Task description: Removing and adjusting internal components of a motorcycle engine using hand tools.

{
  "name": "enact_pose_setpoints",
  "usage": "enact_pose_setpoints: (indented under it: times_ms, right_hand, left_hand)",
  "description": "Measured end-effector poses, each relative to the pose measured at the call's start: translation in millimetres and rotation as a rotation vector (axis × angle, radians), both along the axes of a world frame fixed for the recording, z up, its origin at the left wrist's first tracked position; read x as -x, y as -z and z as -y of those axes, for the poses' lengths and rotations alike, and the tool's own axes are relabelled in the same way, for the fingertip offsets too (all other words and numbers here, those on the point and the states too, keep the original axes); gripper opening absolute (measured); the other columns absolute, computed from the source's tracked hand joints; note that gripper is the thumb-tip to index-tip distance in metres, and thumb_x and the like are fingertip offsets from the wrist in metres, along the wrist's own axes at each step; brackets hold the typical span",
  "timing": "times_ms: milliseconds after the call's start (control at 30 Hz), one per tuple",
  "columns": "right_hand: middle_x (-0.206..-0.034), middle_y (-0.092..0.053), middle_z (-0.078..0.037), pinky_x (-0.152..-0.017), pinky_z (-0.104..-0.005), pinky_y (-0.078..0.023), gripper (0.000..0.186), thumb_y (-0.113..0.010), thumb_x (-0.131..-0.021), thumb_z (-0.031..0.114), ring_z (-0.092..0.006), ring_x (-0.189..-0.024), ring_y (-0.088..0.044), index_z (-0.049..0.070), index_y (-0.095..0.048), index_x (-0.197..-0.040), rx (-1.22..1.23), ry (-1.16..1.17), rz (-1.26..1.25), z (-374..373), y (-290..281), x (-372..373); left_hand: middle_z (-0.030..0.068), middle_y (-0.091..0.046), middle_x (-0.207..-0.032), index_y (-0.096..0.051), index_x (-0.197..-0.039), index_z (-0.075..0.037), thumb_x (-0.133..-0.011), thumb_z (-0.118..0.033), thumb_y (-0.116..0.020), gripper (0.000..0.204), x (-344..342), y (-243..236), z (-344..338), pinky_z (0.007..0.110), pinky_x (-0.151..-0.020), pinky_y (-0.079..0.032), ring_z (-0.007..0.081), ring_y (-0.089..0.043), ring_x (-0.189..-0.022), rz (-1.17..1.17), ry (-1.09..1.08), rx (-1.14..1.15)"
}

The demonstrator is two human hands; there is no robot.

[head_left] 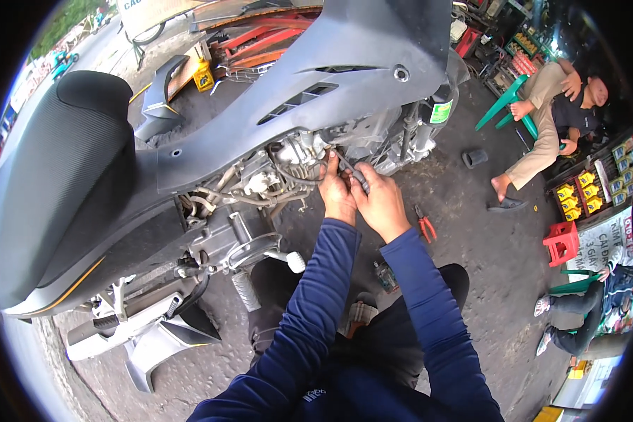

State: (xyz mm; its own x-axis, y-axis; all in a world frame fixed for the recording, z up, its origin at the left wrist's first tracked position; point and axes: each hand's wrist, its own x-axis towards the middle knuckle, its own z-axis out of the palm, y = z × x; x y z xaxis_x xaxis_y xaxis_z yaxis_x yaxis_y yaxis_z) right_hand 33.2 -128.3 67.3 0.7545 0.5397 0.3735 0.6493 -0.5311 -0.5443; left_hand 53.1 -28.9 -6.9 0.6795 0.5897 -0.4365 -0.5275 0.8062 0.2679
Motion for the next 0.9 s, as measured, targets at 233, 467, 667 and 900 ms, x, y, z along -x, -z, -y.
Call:
enact_pose_setpoints:
  times_ms: [233,467,667,900]
  right_hand:
    - [-0.099,-0.073,-0.024,-0.077,-0.0500,-0.056,0.031,-0.068,-0.093,0.019,-0.0434,-0.090,-0.071,0.005,-0.066,-0.120,0.118,0.068,0.038,-4,-2,11]
    - [-0.109,-0.061,-0.018,-0.082,-0.0459,-0.056,0.028,-0.066,-0.091,0.008,-0.0394,-0.097,-0.067,0.003,-0.068,-0.119,0.118,0.063,0.262,-9,8,9]
    - [-0.119,-0.055,-0.020,-0.090,-0.0457,-0.054,0.031,-0.062,-0.090,0.003,-0.0397,-0.106,-0.064,-0.004,-0.066,-0.121,-0.034,0.127,0.245,-15,20,19]
    - [-0.117,-0.055,-0.022,-0.081,-0.0477,-0.055,0.030,-0.064,-0.091,0.001,-0.0424,-0.095,-0.066,-0.004,-0.065,-0.121,-0.118,0.216,0.257,-19,25,24]
  left_hand:
    - [-0.0023,-0.068,-0.112,-0.063,-0.131,-0.015,-0.093,-0.019,-0.075,0.040,14,22,-3,0.027,-0.074,-0.050,0.0127,-0.059,-0.090,0.189,0.134,-0.110]
    - [0.0030,-0.069,-0.120,-0.050,-0.142,-0.011,-0.094,-0.007,-0.070,0.052,17,34,-8,0.034,-0.080,-0.057,0.0174,-0.066,-0.092,0.337,0.179,-0.145]
    - [0.0025,-0.068,-0.124,-0.058,-0.129,-0.012,-0.091,0.002,-0.071,0.042,20,30,-9,0.030,-0.068,-0.058,0.0123,-0.067,-0.085,0.349,0.187,-0.158]
    - [0.0010,-0.065,-0.119,-0.056,-0.131,-0.010,-0.091,0.004,-0.070,0.044,22,26,-10,0.029,-0.066,-0.058,0.0120,-0.066,-0.086,0.384,0.200,-0.177]
